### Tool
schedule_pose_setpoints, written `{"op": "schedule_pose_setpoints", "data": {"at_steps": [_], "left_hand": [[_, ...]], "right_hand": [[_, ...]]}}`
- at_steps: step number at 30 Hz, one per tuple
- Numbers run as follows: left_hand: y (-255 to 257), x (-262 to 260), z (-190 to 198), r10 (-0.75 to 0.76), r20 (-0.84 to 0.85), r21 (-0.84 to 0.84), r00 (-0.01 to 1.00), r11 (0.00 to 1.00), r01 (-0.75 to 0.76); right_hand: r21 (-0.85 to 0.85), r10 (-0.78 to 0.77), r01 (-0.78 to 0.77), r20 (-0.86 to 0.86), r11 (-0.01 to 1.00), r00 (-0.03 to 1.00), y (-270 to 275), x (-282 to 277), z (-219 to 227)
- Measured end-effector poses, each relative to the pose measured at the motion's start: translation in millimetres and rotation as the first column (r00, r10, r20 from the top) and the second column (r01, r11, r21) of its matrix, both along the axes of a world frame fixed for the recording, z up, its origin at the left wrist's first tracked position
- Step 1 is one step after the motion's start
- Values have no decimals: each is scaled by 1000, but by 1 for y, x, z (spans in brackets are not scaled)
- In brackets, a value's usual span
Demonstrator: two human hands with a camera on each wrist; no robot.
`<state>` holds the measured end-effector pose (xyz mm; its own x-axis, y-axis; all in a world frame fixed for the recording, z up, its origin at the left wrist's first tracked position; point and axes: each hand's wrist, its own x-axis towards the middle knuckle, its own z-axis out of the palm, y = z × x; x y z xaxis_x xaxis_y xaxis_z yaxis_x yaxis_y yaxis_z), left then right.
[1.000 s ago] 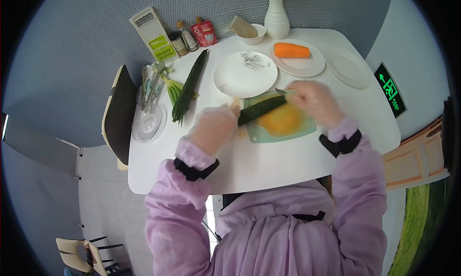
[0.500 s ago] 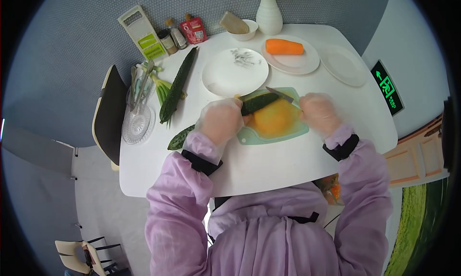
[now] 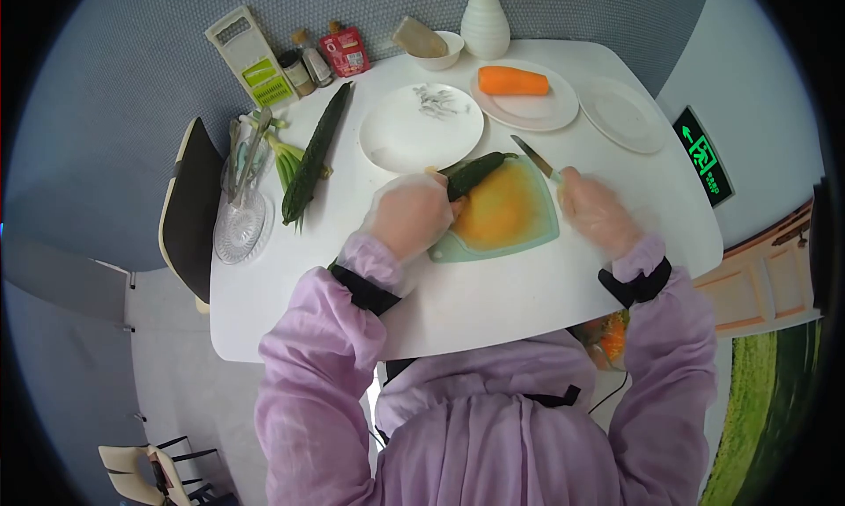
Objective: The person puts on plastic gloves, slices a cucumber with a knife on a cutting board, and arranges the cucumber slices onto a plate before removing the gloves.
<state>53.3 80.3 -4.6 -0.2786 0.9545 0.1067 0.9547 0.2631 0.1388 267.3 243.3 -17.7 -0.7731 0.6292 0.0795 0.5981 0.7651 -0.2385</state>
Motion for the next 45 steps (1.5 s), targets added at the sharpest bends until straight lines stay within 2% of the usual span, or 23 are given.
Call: {"op": "schedule_pose_setpoints", "data": {"at_steps": [2,5,6,8,9,11,13,15,20,23,26,29,36,41,45], "left_hand": [[3,3,-3,-41,28,11,999,999,41],[6,7,-2,-5,47,4,999,1000,5],[7,7,-2,-5,47,3,999,1000,5],[7,7,-2,-16,30,-12,999,1000,17],[7,6,-2,-17,31,-14,999,1000,17],[8,6,-3,-24,25,-16,999,1000,24],[7,7,-2,-15,27,-27,1000,1000,16],[7,7,-2,0,28,-39,1000,999,1],[6,2,-11,-66,2,76,998,995,66],[6,1,-11,-64,31,69,997,996,62],[6,5,-3,0,111,26,994,1000,-3],[6,6,-1,4,97,14,995,1000,-5],[7,5,1,-3,115,-16,993,1000,5],[7,4,-1,-23,116,4,993,1000,22],[7,4,3,-6,133,-17,991,1000,8]], "right_hand": [[-246,83,-160,-295,956,952,-6,4,-5],[-261,46,-147,-355,954,934,-13,0,-13],[-263,46,-146,-355,954,934,-11,0,-24],[-38,110,-149,-506,988,855,-10,-2,-39],[-40,108,-149,-506,988,856,-8,1,-41],[-34,138,-165,-398,986,907,-23,-4,-12],[-21,129,-149,-387,989,913,-29,-8,-10],[-8,127,-140,-376,990,918,-31,-10,-12],[-28,146,-170,-386,985,911,-31,-13,-16],[45,122,-114,-339,992,933,-34,-16,-16],[35,122,-117,-337,993,934,-37,-16,-11],[62,144,-130,-366,990,919,-38,-17,-13],[6,148,-159,-396,987,906,-38,-17,-11],[37,140,-136,-244,990,960,-29,-24,-19],[13,196,-200,-271,980,942,-26,-18,-14]]}}
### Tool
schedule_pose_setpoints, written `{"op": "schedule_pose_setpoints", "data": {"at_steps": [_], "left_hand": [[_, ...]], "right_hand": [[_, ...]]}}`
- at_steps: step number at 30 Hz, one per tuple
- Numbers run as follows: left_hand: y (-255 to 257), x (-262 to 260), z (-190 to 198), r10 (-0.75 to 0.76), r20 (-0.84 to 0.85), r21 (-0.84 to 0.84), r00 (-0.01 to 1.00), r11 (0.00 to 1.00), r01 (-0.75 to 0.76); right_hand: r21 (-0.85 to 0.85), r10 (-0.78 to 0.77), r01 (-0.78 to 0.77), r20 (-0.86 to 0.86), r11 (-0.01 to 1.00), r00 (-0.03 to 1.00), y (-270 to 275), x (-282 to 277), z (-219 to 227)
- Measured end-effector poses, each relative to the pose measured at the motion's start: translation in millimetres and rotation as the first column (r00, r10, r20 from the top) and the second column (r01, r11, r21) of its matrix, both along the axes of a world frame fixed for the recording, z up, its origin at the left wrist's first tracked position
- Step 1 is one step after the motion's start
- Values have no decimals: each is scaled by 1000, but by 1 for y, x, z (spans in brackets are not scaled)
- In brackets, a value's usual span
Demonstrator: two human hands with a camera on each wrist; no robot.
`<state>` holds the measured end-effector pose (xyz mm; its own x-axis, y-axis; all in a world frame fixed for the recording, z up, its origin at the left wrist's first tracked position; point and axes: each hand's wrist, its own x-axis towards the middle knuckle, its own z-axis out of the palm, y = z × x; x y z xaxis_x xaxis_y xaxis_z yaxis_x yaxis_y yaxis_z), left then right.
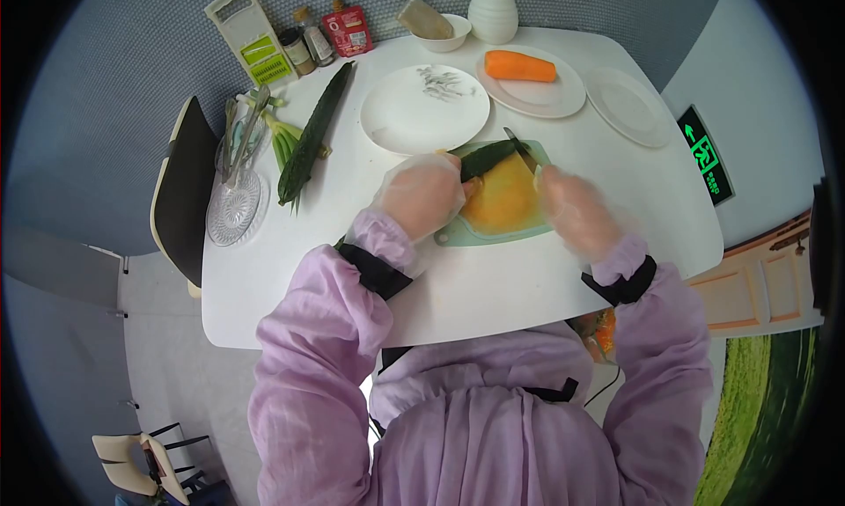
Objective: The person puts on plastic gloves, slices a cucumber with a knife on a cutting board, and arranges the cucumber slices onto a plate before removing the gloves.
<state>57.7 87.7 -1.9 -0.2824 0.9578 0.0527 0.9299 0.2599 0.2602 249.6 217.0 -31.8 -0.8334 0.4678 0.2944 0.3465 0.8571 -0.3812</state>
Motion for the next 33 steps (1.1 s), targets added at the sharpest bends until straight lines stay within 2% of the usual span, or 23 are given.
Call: {"op": "schedule_pose_setpoints", "data": {"at_steps": [2,6,8,9,11,15,17,18,20,24,26,27,29,30,32,33], "left_hand": [[0,2,1,1,10,-4,1000,1000,-1],[1,0,0,-22,-2,-3,1000,1000,22],[1,-2,-1,-33,59,28,998,999,31],[0,-2,-1,-31,59,29,998,999,30],[0,-1,0,-20,69,27,997,999,18],[1,-1,0,-42,40,8,998,999,42],[1,-1,-3,-46,-8,43,999,998,47],[1,-1,-4,-46,-9,44,999,998,47],[2,0,-1,-22,28,3,999,1000,22],[1,0,-3,-56,1,5,998,998,56],[2,0,-3,-30,17,-18,999,999,31],[2,0,-2,-31,18,-17,999,999,31],[2,1,1,-14,64,-33,998,999,16],[1,0,0,-13,65,-33,998,999,15],[2,-2,-5,-47,25,11,999,999,47],[2,-3,-6,-47,22,16,999,999,47]], "right_hand": [[-90,31,-32,-14,995,999,-1,3,4],[-31,20,-20,13,999,1000,7,-5,-1],[-151,-47,70,155,986,987,3,-8,7],[-151,-45,68,154,986,987,2,-6,6],[-126,24,-21,27,992,999,1,1,5],[-103,41,-41,2,994,999,2,-7,5],[-232,-75,116,180,966,981,-5,-12,17],[-232,-75,116,180,966,981,-3,-8,12],[-87,4,-3,7,996,1000,1,-1,-4],[-54,19,-17,38,998,999,4,-7,-5],[-332,-90,167,236,928,968,-5,-10,15],[-331,-90,167,236,929,968,0,-8,5],[-60,95,-100,-76,993,993,13,-4,-20],[-60,96,-101,-74,993,993,13,-1,-21],[-151,-30,46,112,987,993,2,5,-3],[-147,-30,46,110,988,994,1,8,-3]]}}
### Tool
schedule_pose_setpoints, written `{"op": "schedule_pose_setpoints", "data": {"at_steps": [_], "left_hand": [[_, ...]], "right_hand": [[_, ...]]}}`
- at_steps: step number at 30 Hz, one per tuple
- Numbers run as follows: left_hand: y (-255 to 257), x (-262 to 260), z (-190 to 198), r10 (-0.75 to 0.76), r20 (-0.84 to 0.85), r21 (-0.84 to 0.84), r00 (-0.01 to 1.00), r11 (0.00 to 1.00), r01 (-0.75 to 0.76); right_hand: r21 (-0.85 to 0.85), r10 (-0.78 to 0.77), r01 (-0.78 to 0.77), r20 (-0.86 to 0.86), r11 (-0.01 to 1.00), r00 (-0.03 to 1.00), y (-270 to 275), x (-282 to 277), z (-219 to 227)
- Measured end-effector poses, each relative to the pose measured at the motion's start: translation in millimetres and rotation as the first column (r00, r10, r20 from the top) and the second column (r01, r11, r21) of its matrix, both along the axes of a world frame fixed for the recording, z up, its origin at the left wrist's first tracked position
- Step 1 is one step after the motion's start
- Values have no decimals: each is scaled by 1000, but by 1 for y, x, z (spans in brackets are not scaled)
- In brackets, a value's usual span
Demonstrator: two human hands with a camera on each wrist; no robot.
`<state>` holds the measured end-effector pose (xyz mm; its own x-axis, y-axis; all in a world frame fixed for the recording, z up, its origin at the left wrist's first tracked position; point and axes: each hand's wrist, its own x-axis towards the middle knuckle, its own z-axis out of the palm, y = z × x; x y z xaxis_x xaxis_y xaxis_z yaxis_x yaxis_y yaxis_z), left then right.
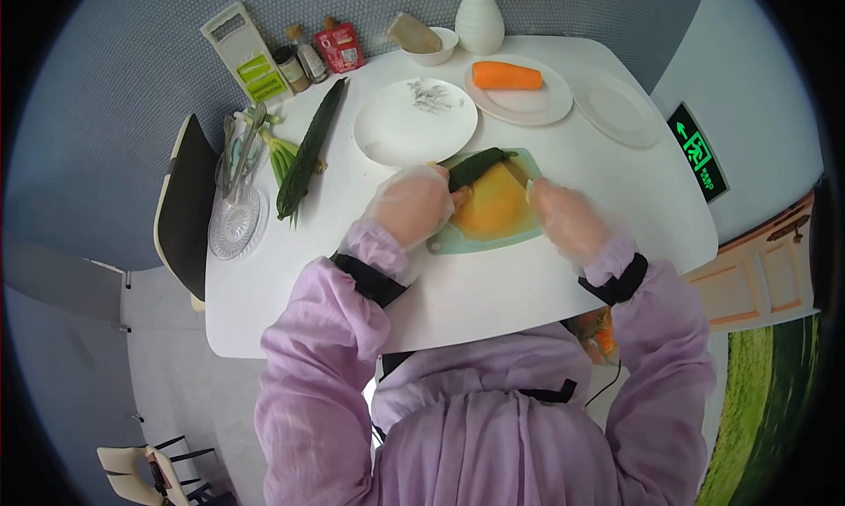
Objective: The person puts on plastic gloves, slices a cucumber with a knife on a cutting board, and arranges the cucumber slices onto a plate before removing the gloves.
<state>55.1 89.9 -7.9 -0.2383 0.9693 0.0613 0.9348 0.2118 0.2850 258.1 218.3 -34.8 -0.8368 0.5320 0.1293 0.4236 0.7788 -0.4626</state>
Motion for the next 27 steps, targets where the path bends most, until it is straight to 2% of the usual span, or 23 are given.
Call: {"op": "schedule_pose_setpoints", "data": {"at_steps": [2,3,5,6,8,12,15,16,17,21,23,27], "left_hand": [[-1,-1,-1,-6,-13,24,1000,1000,7],[-1,-1,0,-5,-17,25,1000,1000,5],[-2,1,0,2,-25,31,1000,1000,-1],[-2,1,1,1,-27,29,1000,1000,-1],[-3,4,5,15,3,23,1000,1000,-15],[-2,3,3,15,-49,-8,999,1000,-15],[-5,4,3,59,-59,43,997,998,-56],[-6,4,6,51,-32,15,998,999,-51],[-7,4,8,46,-5,-12,999,999,-46],[-8,3,7,24,-12,-13,1000,1000,-24],[-8,4,8,30,-20,-13,999,999,-30],[-7,5,8,56,18,-32,998,998,-55]], "right_hand": [[86,57,-45,-141,995,988,-1,8,-1],[88,59,-46,-145,995,988,-1,11,2],[121,-62,64,-16,991,998,-2,16,13],[119,-63,64,-17,991,998,1,17,11],[243,-168,151,53,958,984,11,19,1],[308,-129,122,0,944,992,19,28,-8],[386,-88,59,57,921,994,24,29,-12],[584,-45,-6,72,812,996,25,29,-15],[751,-4,-70,96,657,995,25,29,-17],[682,-77,-90,210,725,975,19,23,6],[477,-124,22,183,879,975,14,18,26],[478,-151,-7,292,879,944,31,-10,46]]}}
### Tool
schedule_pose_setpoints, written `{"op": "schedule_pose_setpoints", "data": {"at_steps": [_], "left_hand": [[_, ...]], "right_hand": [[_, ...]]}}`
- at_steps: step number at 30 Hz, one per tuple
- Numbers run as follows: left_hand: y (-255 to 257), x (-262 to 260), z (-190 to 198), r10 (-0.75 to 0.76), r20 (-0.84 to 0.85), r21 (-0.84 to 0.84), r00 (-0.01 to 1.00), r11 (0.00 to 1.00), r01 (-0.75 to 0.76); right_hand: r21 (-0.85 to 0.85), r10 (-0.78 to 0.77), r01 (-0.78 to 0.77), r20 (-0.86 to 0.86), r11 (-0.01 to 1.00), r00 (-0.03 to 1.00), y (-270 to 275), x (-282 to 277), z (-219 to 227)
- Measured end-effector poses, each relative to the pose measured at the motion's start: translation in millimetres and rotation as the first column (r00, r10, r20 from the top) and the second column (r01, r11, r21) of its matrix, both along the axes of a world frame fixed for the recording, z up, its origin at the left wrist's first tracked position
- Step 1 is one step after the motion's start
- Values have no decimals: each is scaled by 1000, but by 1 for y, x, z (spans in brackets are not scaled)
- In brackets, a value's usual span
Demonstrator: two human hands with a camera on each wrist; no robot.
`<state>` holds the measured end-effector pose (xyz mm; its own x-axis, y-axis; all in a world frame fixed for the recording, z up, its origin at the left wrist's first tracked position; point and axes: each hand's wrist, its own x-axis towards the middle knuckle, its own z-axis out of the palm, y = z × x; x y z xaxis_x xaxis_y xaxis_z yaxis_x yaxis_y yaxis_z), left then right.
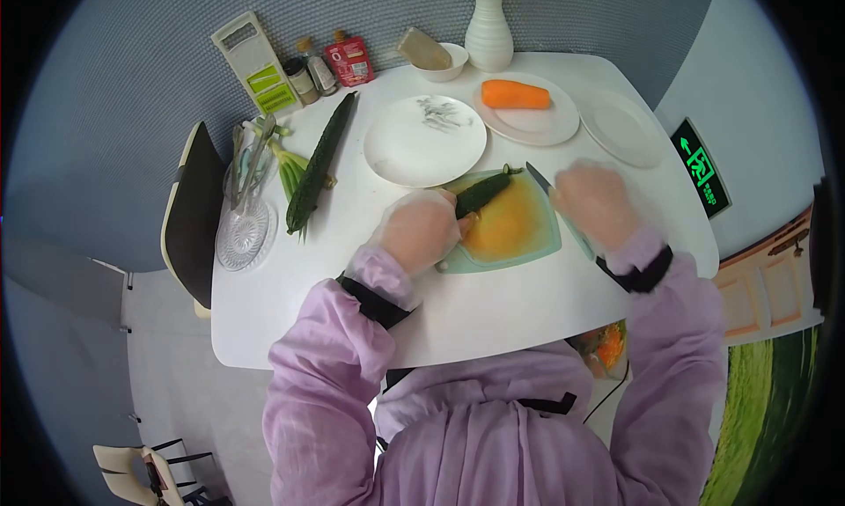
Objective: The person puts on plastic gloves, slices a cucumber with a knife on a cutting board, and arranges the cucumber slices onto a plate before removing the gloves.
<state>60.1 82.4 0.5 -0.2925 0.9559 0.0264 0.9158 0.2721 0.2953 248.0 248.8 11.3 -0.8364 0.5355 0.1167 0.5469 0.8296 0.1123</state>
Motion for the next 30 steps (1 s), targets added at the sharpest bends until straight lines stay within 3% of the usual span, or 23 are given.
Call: {"op": "schedule_pose_setpoints", "data": {"at_steps": [2,6,8,12,15,18,20,24,26,30], "left_hand": [[0,-1,-1,7,6,-11,1000,1000,-7],[0,-2,-1,8,10,-3,1000,1000,-8],[0,0,-1,13,-15,5,1000,1000,-13],[-1,-3,-7,-30,-75,56,997,998,35],[0,-2,-5,-23,0,26,1000,999,23],[-1,-3,-6,-13,-29,18,1000,1000,14],[-1,-4,-6,-48,-44,52,998,997,50],[-1,-2,-1,-29,14,11,999,1000,29],[0,0,3,0,-12,-28,1000,1000,-1],[1,0,3,14,9,-65,1000,998,-13]], "right_hand": [[20,251,-255,-263,967,932,19,-19,-15],[-100,257,-300,-307,949,916,29,-58,-21],[-121,333,-368,-238,922,912,36,-70,-25],[-99,325,-336,-109,937,939,38,-81,-31],[-95,274,-287,-133,953,953,39,-77,-30],[5,348,-361,-276,933,896,55,-69,-24],[-88,175,-209,-292,974,940,68,-64,-13],[-167,58,-139,-420,976,906,108,-51,-3],[-289,-255,165,-310,943,916,92,-51,33],[-231,-308,240,-330,943,892,144,-62,6]]}}
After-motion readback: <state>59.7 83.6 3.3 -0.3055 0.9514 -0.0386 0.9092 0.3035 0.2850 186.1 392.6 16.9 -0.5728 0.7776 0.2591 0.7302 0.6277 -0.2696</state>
